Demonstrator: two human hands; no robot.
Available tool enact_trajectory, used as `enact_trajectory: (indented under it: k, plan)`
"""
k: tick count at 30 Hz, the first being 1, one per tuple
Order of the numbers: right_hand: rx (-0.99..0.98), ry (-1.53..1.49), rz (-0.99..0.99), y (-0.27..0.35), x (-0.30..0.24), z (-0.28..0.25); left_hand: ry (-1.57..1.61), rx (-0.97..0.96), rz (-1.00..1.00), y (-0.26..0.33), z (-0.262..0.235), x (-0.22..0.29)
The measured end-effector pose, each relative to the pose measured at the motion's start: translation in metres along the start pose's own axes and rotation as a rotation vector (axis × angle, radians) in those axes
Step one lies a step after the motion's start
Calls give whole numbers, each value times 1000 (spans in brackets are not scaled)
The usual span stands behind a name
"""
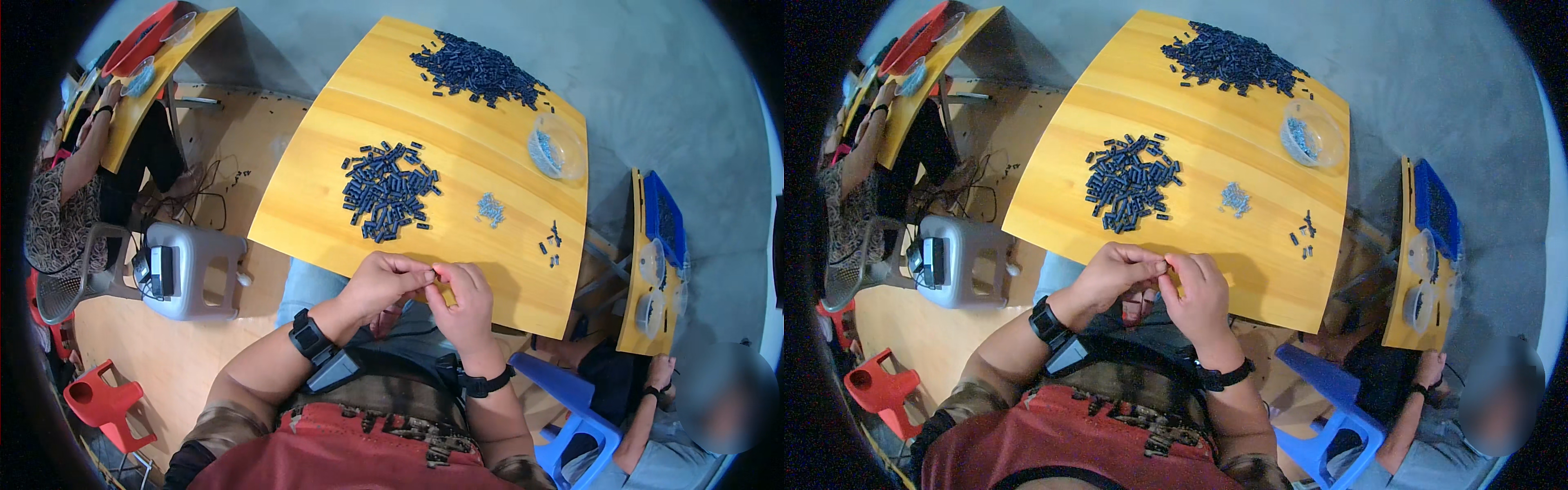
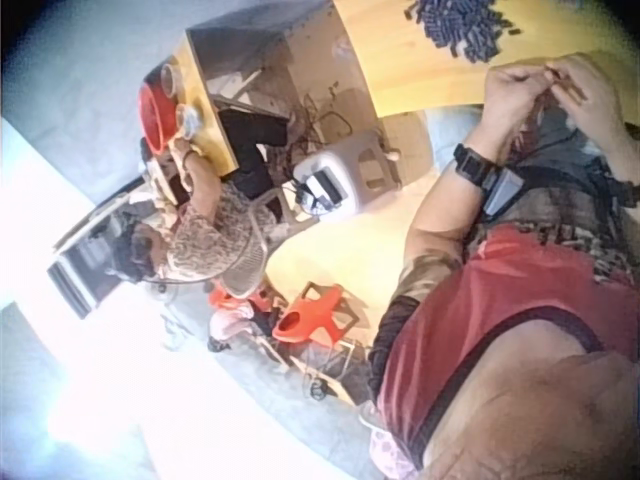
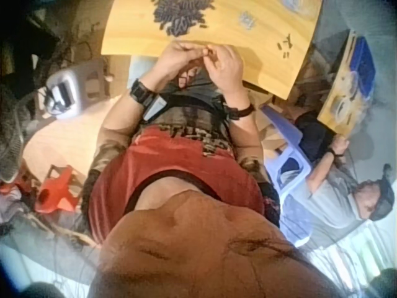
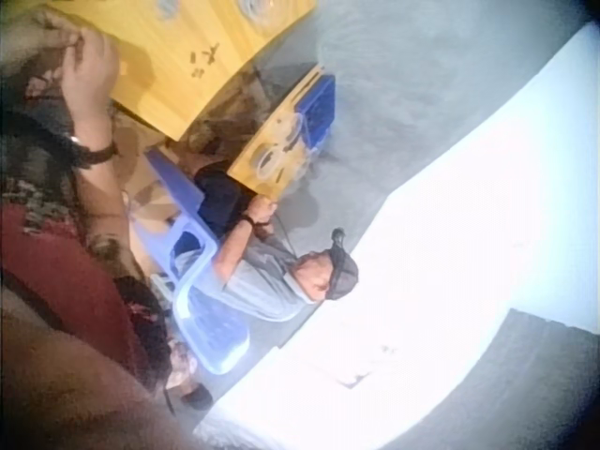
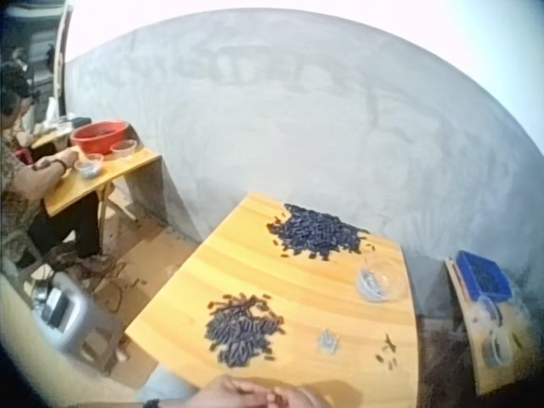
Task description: Manually assembling small plastic or rubber components by joining small cylindrical pieces with matching connectors.
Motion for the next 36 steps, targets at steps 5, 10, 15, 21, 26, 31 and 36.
enact_trajectory:
  k: [5,10,15,21,26,31,36]
  plan:
    - [-5,73,-73,2,-3,-1,-5,-35,25,5,2,2]
    - [-16,79,-71,4,-6,3,-59,-67,13,4,-5,0]
    - [-26,22,-6,5,-12,5,-14,-122,9,5,-9,0]
    - [-13,21,41,8,-12,8,-14,-156,91,2,-10,-7]
    - [-32,48,7,7,-13,10,-18,-180,117,4,-14,-6]
    - [-48,-38,115,11,-7,17,-39,-209,113,0,-18,-9]
    - [-80,-149,171,9,-5,15,39,-216,130,-5,-22,-14]
Point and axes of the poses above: each hand's wrist, its own y-axis away from the middle knuckle, its own z-axis out of the palm, x = y × z, the point moved 2 cm from there along -y, towards the middle knuckle, and after that the axes turned 8 degrees about -x, right-handed, at the moved point
